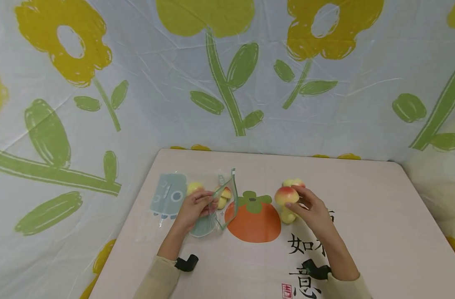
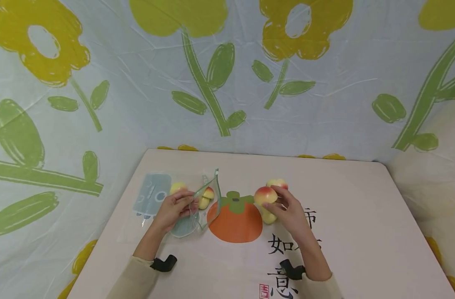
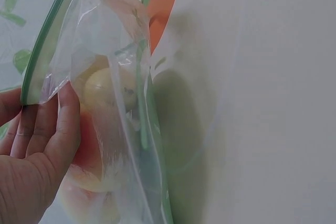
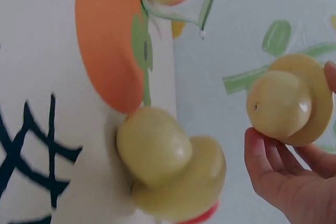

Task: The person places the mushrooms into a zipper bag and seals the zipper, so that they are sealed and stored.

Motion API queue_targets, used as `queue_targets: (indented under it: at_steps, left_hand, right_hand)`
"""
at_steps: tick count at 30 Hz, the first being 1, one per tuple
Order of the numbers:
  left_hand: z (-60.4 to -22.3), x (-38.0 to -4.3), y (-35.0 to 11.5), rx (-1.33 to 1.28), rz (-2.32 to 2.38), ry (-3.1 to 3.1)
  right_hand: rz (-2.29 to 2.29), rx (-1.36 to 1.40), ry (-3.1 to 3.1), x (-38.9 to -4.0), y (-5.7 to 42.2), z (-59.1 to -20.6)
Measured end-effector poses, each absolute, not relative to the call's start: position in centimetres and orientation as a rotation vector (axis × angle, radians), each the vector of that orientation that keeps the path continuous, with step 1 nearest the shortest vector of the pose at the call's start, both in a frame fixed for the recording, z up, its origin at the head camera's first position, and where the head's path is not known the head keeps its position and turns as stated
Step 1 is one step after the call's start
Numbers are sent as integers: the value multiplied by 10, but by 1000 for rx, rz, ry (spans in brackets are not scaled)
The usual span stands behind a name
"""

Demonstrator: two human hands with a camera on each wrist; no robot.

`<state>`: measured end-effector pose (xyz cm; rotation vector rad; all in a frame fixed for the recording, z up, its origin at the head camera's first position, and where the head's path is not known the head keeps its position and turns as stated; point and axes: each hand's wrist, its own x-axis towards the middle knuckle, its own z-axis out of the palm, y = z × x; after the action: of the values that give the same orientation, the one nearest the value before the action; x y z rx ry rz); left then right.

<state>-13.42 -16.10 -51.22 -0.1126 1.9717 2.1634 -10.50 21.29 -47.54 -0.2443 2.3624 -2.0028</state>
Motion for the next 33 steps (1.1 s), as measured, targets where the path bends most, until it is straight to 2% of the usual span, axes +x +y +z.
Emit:
queue_targets:
  at_steps: [12, 22, 33]
  left_hand:
    - [-511, -133, -162, -81, 2168, 1967]
    - [-509, -133, -161, -80, 2166, 1951]
    - [-510, -134, -162, -89, 2146, 1981]
  right_hand:
    - [-2000, -148, 2290, -128, 168, -478]
    - [-1972, -70, 2264, -149, 133, -497]
    - [-1962, -78, 2165, -157, 103, -514]
